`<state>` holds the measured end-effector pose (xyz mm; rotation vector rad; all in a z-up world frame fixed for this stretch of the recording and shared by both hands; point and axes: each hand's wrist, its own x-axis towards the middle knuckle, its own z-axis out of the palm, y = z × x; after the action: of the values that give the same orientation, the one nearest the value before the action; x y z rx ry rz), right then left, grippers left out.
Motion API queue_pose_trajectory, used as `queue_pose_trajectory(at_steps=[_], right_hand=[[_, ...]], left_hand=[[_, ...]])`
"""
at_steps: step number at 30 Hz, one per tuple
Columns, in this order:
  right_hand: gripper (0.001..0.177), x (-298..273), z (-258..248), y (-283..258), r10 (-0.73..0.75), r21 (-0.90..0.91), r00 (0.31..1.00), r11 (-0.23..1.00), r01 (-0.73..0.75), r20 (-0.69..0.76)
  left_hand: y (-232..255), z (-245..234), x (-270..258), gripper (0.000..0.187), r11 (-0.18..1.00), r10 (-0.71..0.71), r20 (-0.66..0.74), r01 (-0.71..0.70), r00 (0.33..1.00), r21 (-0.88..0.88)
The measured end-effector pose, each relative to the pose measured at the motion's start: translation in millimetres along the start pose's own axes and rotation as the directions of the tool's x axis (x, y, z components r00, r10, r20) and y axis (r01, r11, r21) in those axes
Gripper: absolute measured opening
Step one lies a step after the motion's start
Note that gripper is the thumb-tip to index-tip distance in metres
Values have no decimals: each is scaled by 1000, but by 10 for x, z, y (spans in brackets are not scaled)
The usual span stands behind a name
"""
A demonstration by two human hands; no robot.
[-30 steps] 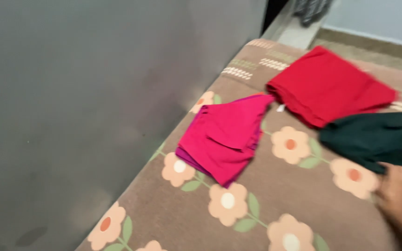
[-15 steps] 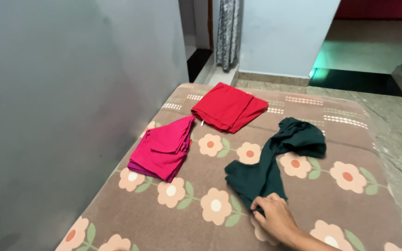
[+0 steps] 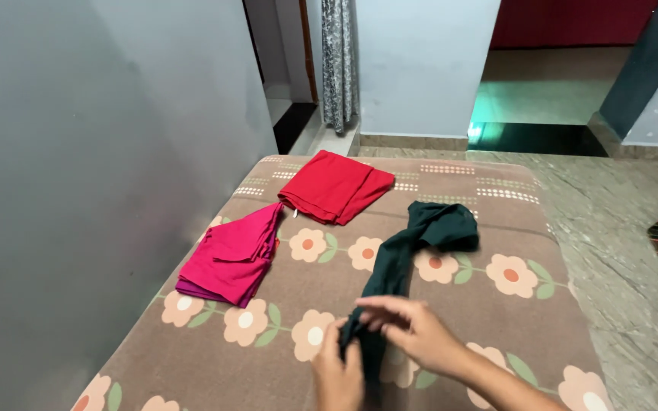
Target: Fold various pieces of clothing on a bed.
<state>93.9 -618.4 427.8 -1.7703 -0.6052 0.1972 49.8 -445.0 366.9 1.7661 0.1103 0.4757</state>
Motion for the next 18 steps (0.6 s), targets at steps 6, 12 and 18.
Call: queue_pose_trajectory(at_steps=[6,12,18], right_hand=[[81,273,-180,11,-262,-474,965,848,240,19],[50,502,-212,633,60,-840,986,534,98,153],[35,21,-780,1542,376,-768,874,445,-462,-308]], left_hand=[[244,-622,293,22,985,81,142,-57,987,-163],[566,-1406,573,34,986,-158,-153,163,976,21],[462,-1753,963,29,946,-170,-318,64,933,-317]])
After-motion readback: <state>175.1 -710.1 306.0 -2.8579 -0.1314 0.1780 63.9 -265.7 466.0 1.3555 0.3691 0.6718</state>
